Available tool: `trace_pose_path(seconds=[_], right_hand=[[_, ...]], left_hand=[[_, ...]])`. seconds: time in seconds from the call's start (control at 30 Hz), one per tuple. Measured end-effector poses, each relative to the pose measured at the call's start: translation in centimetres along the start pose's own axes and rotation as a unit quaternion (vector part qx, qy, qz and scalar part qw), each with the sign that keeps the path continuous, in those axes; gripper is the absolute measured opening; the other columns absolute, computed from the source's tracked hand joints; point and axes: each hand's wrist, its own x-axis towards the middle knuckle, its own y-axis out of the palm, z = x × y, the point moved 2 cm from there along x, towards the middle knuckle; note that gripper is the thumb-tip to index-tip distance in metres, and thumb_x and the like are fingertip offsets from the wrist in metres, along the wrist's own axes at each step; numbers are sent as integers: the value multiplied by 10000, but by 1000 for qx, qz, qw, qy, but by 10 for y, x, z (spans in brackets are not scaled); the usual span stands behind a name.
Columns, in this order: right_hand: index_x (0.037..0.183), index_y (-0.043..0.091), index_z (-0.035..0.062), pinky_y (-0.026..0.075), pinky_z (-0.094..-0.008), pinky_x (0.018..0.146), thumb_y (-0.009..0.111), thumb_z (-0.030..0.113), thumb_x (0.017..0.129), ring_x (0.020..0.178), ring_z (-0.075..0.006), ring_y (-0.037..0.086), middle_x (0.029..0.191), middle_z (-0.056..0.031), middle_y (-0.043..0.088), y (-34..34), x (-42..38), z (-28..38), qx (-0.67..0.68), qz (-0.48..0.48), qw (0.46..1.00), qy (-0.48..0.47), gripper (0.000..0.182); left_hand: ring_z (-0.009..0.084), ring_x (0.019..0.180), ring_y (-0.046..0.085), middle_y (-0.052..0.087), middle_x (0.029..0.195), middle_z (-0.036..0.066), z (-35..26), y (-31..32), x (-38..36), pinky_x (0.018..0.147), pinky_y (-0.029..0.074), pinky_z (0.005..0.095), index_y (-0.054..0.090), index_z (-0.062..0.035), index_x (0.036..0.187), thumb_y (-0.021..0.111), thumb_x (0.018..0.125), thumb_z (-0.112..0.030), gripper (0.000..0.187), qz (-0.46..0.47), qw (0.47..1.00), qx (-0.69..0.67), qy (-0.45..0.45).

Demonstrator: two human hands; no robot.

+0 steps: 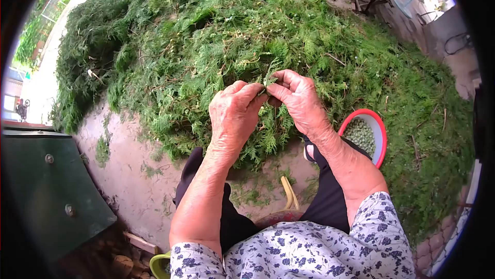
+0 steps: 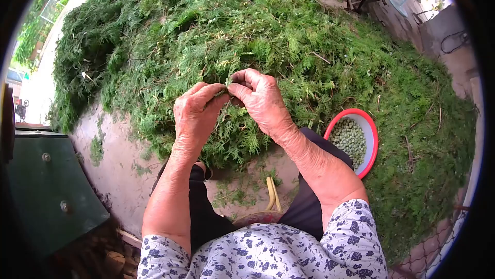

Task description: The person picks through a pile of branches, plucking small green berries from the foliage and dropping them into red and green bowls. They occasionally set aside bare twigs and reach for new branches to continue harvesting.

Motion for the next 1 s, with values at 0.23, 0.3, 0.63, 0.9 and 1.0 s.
trace_pose_path(seconds=[0.23, 0.3, 0.63, 0.9, 1.0], right_hand=[[955, 544, -17, 488, -206, 584, 549, 73, 850, 693, -69, 556, 822, -20, 586, -2, 2, -7, 126, 45, 987, 93, 138], [970, 531, -11, 491, -211, 589, 536, 73, 857, 699, -83, 560, 828, -27, 581, -3, 2, -5, 177, 50, 977, 105, 141], [1015, 492, 23, 461, -268, 557, 525, 12, 811, 763, -186, 592, 914, -105, 574, -9, 5, 8, 279, 116, 948, 99, 207], [949, 494, 39, 386, -155, 462, 688, 38, 731, 558, -28, 461, 822, 8, 500, 4, 1, -10, -18, -4, 999, -42, 292], [976, 508, 26, 393, -161, 466, 652, 40, 761, 574, -34, 479, 803, 3, 513, 2, -2, -5, -30, -9, 999, -15, 259]], left_hand=[[229, 633, 553, 578, 726, 62, 8, 1, 2, 568, 437, 324, 599, -71, 819, 629, 729, -85, 95, 49, 961, -241, -129], [115, 586, 514, 584, 711, 11, 13, 3, 0, 547, 410, 250, 591, -47, 844, 612, 773, -80, 82, 81, 831, -464, -296], [97, 668, 527, 570, 778, 8, 17, 4, 5, 646, 452, 241, 579, -26, 883, 594, 829, -138, 125, 27, 764, -546, -342], [96, 701, 562, 587, 807, 14, 11, 16, 4, 646, 473, 228, 574, -36, 917, 607, 815, -73, 114, -6, 772, -558, -303], [102, 701, 567, 592, 814, 29, 10, 17, 5, 636, 476, 225, 572, -28, 920, 607, 798, -23, 126, 2, 768, -570, -292]])
